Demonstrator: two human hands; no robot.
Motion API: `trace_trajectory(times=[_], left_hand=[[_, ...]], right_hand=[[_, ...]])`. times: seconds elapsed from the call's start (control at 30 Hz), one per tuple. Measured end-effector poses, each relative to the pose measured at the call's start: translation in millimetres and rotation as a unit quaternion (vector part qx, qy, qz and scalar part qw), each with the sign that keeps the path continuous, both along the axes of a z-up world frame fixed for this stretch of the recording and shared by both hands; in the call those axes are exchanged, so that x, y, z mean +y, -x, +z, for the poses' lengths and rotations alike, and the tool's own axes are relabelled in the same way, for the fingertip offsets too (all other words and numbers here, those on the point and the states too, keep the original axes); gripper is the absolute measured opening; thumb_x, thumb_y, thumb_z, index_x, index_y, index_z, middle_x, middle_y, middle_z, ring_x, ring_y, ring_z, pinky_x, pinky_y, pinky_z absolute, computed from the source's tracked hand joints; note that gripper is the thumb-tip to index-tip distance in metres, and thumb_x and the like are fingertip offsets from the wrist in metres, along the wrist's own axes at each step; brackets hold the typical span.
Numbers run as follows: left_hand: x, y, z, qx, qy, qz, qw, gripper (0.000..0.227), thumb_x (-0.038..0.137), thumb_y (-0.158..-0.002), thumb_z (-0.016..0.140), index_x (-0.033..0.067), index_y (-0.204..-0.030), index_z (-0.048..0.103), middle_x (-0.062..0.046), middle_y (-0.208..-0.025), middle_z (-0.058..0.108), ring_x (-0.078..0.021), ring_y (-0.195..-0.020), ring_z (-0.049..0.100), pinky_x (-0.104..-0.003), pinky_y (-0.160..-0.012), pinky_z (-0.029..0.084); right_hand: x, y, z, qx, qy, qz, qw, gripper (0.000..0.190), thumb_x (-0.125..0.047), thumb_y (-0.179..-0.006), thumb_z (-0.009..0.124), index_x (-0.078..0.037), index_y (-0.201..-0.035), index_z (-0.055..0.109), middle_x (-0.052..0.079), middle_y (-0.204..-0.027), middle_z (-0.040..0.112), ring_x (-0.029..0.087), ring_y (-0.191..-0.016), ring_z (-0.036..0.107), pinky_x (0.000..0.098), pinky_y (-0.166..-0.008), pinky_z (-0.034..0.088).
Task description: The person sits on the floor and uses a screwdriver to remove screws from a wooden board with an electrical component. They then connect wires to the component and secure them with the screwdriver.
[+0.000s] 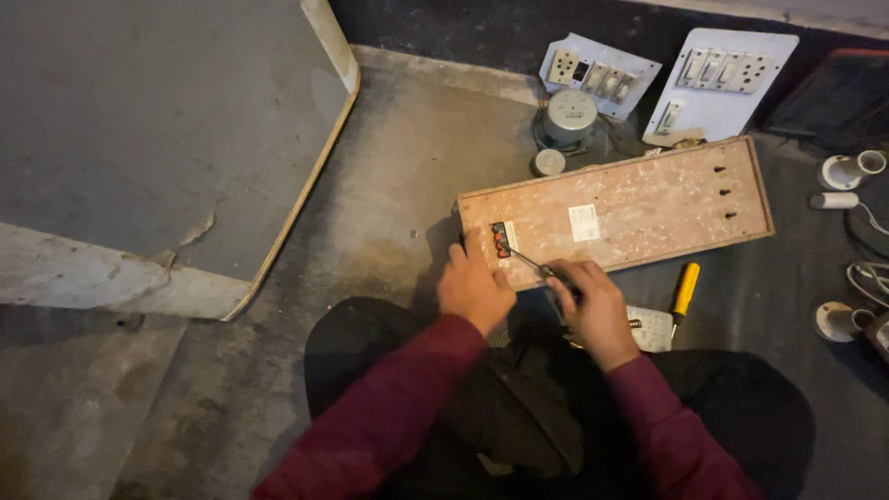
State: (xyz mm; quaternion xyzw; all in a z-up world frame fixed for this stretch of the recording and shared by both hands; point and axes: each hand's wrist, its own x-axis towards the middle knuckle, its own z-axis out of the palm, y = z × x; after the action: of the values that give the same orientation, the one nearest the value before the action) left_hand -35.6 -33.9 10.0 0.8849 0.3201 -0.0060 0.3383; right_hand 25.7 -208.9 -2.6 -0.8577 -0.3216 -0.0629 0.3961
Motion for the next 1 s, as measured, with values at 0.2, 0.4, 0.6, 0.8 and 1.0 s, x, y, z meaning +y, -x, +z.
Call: trace_trajectory(times=[0.2, 0.4, 0.6, 0.8, 1.0], left_hand=[[54.0, -30.4, 17.8, 0.030, -0.166, -0.102, 0.980, 0.093, 0.036, -0.070, 0.087, 0.0124, -0.149, 0.043, -0.016, -0.136, 0.051, -0.0358, -0.132, 0.048, -0.050, -0.101, 0.047], [72.2, -53.5, 7.4, -0.038, -0.105, -0.220, 0.969, 0.116, 0.040, -0.060, 0.095, 0.0089, -0.154, 0.035, -0.013, -0.138, 0.049, -0.0354, -0.128, 0.047, -0.054, -0.105, 0.039], [74.3, -56.7, -9.4, -0.045, -0.085, -0.201, 0.975, 0.106, 0.042, -0.059, 0.095, 0.0112, -0.147, 0.044, -0.012, -0.133, 0.053, -0.0352, -0.129, 0.048, -0.054, -0.105, 0.040], [75.1, -55.6, -10.7, -0.104, -0.052, -0.205, 0.972, 0.106, 0.036, -0.056, 0.098, 0.0072, -0.144, 0.046, -0.016, -0.129, 0.053, -0.0379, -0.124, 0.050, -0.045, -0.105, 0.044], [74.9, -55.9, -15.4, -0.100, -0.058, -0.201, 0.973, 0.105, 0.033, -0.056, 0.098, 0.0067, -0.143, 0.046, -0.016, -0.127, 0.054, -0.0385, -0.123, 0.050, -0.046, -0.103, 0.045]], right_hand=[[2.1, 2.9, -4.6, 0.012, 0.023, -0.018, 1.000, 0.016, -0.014, -0.096, 0.070, -0.005, -0.108, 0.074, 0.015, -0.094, 0.067, 0.035, -0.084, 0.067, 0.0413, -0.074, 0.054], [5.8, -0.7, -5.3, 0.020, 0.006, -0.036, 0.999, 0.013, -0.014, -0.099, 0.066, -0.003, -0.104, 0.070, 0.016, -0.096, 0.069, 0.035, -0.087, 0.069, 0.0407, -0.077, 0.054], [24.0, -12.3, 11.9, 0.059, 0.027, -0.067, 0.996, 0.018, -0.020, -0.102, 0.065, -0.006, -0.111, 0.073, 0.017, -0.090, 0.072, 0.033, -0.075, 0.072, 0.0397, -0.067, 0.055], [52.7, -12.7, 28.3, -0.030, 0.042, -0.027, 0.998, 0.025, -0.020, -0.098, 0.068, -0.009, -0.119, 0.073, 0.016, -0.093, 0.073, 0.032, -0.076, 0.071, 0.0401, -0.066, 0.055], [63.6, -11.2, 35.9, -0.071, 0.080, -0.041, 0.993, 0.019, -0.021, -0.099, 0.069, -0.012, -0.115, 0.075, 0.013, -0.085, 0.072, 0.032, -0.071, 0.069, 0.0416, -0.062, 0.053]])
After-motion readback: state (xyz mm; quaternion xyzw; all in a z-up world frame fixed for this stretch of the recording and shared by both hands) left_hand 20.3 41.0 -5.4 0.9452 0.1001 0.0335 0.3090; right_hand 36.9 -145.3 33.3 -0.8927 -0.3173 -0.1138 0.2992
